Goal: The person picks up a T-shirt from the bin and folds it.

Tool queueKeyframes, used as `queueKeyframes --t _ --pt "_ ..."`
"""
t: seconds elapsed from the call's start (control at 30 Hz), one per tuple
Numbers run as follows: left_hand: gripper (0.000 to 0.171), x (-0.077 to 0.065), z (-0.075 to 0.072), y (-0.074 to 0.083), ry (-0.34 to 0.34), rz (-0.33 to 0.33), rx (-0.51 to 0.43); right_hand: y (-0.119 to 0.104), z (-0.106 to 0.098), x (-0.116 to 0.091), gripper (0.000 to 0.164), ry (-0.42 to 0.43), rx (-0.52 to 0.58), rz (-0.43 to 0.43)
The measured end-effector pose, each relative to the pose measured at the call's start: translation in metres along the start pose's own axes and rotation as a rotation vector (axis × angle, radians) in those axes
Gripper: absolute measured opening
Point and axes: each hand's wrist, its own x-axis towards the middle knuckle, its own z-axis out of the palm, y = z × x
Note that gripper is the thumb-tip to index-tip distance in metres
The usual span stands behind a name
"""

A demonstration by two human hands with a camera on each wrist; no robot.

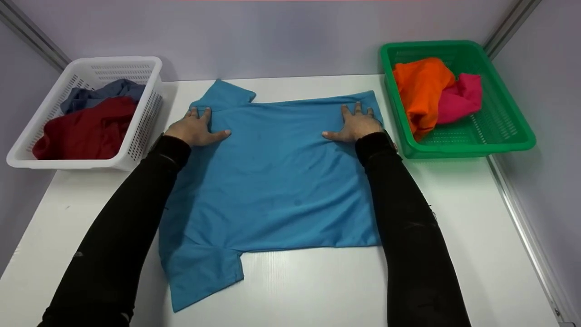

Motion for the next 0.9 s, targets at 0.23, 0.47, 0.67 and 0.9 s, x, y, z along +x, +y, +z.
queueKeyframes --t 0.23,0.47,0.67,0.9 --pt "0.096 0.006 -0.003 0.011 0.02 -0.05 0.052 0.007 0.003 0.008 0.106 0.027 0.008 -0.037" --pt "0.092 -0.012 -0.001 0.013 0.006 0.048 0.053 0.001 0.009 -0.004 0.101 0.027 -0.021 -0.051" --pt "0.109 -0.03 0.0 0.008 -0.187 0.119 -0.04 -0.018 0.013 -0.028 0.116 -0.097 -0.002 -0.039" --pt "0.108 -0.009 -0.003 -0.008 -0.194 0.116 -0.042 -0.024 0.01 -0.017 0.118 -0.084 -0.003 -0.036"
